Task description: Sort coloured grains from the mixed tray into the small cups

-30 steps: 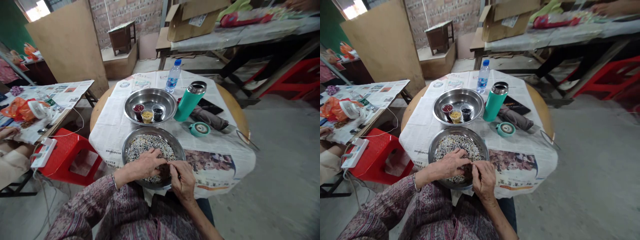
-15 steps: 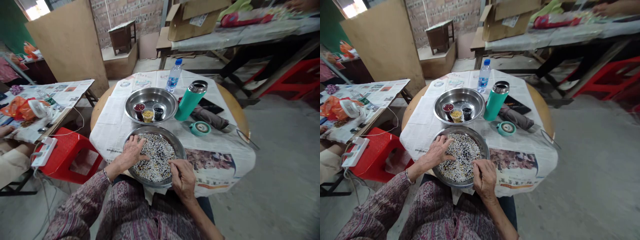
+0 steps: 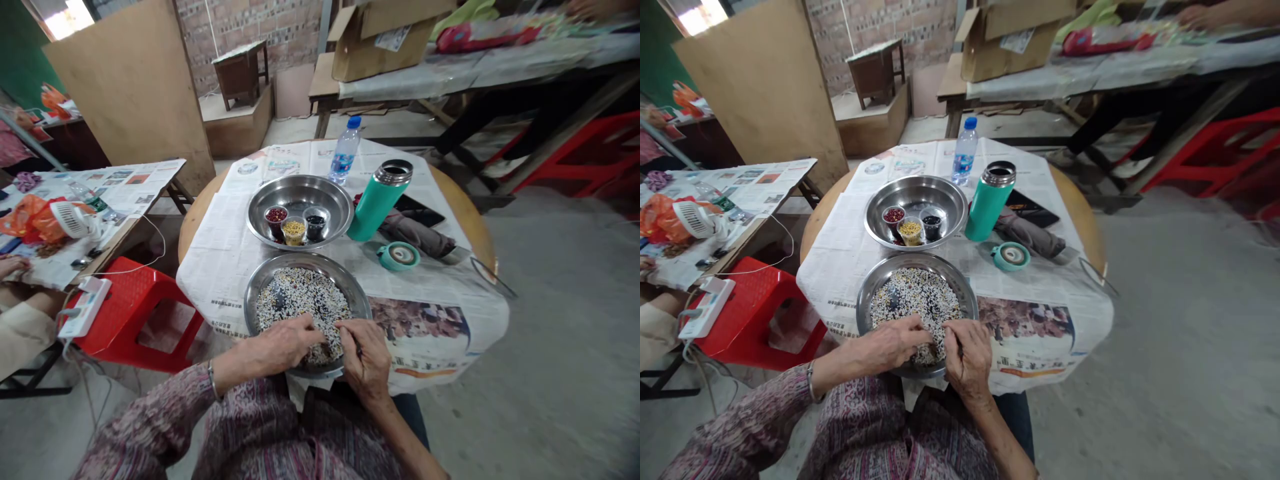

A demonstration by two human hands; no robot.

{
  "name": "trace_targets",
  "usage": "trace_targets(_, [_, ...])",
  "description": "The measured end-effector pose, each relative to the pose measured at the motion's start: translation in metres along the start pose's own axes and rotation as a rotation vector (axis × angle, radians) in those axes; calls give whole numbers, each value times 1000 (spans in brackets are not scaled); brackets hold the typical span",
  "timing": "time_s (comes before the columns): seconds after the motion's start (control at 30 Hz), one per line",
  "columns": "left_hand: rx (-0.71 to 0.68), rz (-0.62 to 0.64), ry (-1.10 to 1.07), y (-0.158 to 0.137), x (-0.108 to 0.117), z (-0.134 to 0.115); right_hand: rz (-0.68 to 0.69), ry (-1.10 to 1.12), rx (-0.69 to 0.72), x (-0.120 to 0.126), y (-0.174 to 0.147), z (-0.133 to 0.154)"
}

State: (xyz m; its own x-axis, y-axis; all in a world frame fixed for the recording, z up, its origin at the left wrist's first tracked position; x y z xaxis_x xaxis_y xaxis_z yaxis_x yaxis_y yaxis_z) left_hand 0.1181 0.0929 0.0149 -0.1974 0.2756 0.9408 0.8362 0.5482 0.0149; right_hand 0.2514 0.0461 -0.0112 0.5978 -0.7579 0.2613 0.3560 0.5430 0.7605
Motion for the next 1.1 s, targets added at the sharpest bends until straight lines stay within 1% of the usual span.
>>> trace_targets(0.03, [-23, -3, -3, 9, -5, -1, -6, -4, 3, 0, 0, 0])
trace_targets(0.1, [-24, -37, 5, 27, -8, 1, -16, -8, 4, 1, 0, -1])
trace_targets(0.2, [66, -164, 64, 46, 5, 15, -39, 9, -14, 2, 1, -1])
trace_targets(0.27, [118, -265, 88, 47, 18, 23, -57, 21, -33, 3, 1, -1])
trace_targets(0.3, [116, -294, 90, 46, 22, 25, -61, 23, -41, 3, 2, -1])
trace_targets(0.37, [32, -282, 88, 41, 22, 22, -62, 20, -49, 3, 1, -1])
trace_targets(0.47, [-203, -170, 83, 36, 6, 3, -73, 19, -59, 3, 0, -2])
trace_targets(0.5, [-256, -151, 89, 36, 1, -2, -77, 18, -65, 3, 0, -3])
trace_targets(0.57, [-276, -141, 126, 41, -5, -5, -78, 10, -76, 3, -1, -4])
trace_targets(0.67, [-205, -102, 199, 50, -8, 3, -77, 1, -72, 3, 0, -4])
trace_targets(0.77, [-98, -83, 248, 47, 2, 25, -81, 13, -57, 3, 1, -2])
trace_targets(0.83, [10, -117, 262, 40, 14, 43, -84, 22, -56, 4, 2, -2])
trace_targets(0.93, [185, -253, 241, 29, 36, 64, -82, 27, -64, 4, 2, -2])
trace_targets(1.0, [257, -316, 215, 29, 42, 68, -73, 26, -71, 3, 1, -3])
trace_targets(1.03, [277, -319, 204, 31, 40, 67, -71, 25, -74, 3, 1, -4])
trace_targets(1.1, [280, -282, 185, 40, 31, 62, -66, 21, -77, 3, 0, -4])
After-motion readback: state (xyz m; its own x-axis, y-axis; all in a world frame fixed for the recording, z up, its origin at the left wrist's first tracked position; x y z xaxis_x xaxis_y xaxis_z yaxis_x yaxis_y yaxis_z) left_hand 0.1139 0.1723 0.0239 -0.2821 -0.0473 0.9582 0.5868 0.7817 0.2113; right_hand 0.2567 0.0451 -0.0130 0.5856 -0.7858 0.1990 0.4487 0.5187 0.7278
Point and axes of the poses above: each hand's wrist, its own y-axis towards the middle knuckle, its own x-axis out of the back of the hand, z = x × y, the point moved 7 cm from there along y, towards the middle knuckle, and after that the axes turned 13 degrees about -z, right-handed, at the moved point
